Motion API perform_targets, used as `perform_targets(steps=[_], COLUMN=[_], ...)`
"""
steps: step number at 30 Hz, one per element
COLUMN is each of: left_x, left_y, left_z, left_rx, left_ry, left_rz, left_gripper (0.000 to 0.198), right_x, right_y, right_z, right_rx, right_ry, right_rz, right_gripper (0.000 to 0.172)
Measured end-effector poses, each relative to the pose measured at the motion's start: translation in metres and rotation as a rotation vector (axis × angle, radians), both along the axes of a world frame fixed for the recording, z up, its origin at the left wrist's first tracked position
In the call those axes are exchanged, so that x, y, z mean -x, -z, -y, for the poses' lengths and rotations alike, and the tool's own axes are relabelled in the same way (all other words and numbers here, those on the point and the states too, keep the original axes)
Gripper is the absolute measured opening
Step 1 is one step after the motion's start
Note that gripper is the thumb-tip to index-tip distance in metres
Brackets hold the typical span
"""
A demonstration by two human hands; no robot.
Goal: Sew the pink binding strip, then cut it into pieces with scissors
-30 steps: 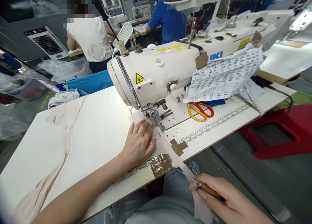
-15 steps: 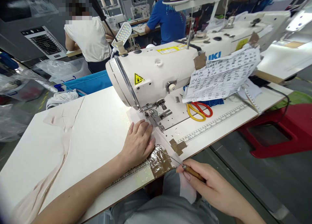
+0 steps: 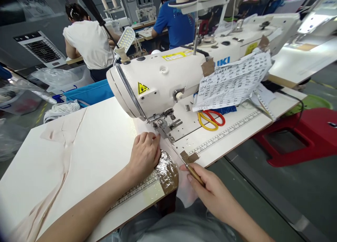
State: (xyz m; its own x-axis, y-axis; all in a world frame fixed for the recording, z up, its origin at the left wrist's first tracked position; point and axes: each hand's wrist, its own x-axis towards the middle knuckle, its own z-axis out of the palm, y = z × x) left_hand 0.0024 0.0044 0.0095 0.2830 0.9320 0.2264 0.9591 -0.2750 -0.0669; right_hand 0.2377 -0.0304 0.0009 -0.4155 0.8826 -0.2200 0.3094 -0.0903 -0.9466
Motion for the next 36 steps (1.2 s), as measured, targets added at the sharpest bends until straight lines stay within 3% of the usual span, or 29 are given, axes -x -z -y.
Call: perform_targets(steps=[4,8,10,12,20,27,36], left_x=[0.003,0.007,0.007,0.007,0.012,0.017,0.009], left_y=[-0.002,0.000,0.000,0.000,0.007,0.008,0.009], left_z=[-0.001,0.002,0.003,0.002,-0.012,-0.011,-0.004], left_rx=[-0.015,-0.048,-0.050,-0.042,-0.048,-0.023,-0.033], left_ry=[0.003,0.029,0.030,0.026,0.002,0.004,-0.027], left_rz=[-0.024,-0.012,-0.001,0.009,0.044,0.139,0.110], left_gripper=[0.038,0.036,0.036,0.037,0.038,0.041,0.042], right_x=[0.013,0.019,0.019,0.017,0.012,0.011,-0.005], right_y=[0.005,0.006,0.006,0.005,0.009,0.010,0.012], right_z=[0.016,0.031,0.034,0.032,0.017,0.016,0.028], right_rx=[0.164,0.427,0.470,0.446,0.398,0.212,0.182], right_ry=[0.141,0.151,0.205,0.252,0.142,0.055,0.044], right_rz=[-0.135,-0.251,-0.274,-0.268,-0.243,-0.150,-0.159], right_gripper=[0.058,0.060,0.061,0.061,0.065,0.063,0.046])
